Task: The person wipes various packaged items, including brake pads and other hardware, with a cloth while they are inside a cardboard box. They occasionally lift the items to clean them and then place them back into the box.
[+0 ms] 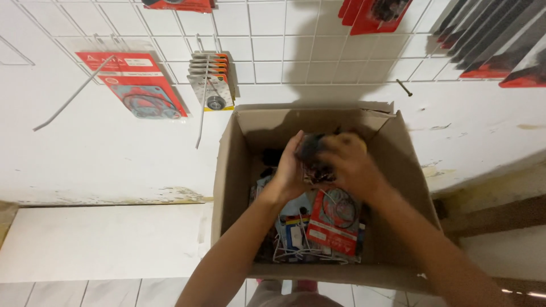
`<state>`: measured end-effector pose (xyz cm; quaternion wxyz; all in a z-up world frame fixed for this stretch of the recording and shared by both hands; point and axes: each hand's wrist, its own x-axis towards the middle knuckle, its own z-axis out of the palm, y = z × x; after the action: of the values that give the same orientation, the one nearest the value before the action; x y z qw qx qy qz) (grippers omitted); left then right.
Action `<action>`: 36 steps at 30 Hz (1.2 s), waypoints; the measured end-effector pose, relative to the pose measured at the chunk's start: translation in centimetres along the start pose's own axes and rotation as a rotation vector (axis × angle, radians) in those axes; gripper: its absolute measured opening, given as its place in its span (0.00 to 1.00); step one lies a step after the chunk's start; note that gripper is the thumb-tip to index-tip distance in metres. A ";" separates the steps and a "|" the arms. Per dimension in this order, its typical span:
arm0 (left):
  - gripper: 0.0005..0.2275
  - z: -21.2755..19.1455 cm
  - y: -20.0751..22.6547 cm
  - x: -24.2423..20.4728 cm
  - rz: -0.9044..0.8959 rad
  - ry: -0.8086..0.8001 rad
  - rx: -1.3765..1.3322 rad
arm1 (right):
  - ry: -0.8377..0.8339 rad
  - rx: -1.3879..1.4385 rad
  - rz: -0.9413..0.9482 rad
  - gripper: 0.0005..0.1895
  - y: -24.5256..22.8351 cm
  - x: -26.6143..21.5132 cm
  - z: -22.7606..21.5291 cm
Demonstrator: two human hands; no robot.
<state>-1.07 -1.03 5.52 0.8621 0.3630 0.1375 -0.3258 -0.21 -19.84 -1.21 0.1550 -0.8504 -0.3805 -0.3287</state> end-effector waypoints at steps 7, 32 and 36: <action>0.35 -5.1 -0.8 6.0 -0.018 -0.023 0.073 | 0.008 0.180 -0.101 0.18 -2.1 -0.3 0.3; 0.42 1.5 1.3 -3.5 -0.030 -0.032 0.108 | -0.012 0.072 -0.032 0.24 2.3 -2.9 2.1; 0.41 -7.1 -1.9 7.5 -0.025 0.000 0.181 | -0.022 0.151 -0.189 0.25 -4.3 -1.2 1.6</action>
<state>3.24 -0.39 -4.03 0.8216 0.4378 0.1119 -0.3477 -3.34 -16.82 -3.11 0.1826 -0.8003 -0.4842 -0.3028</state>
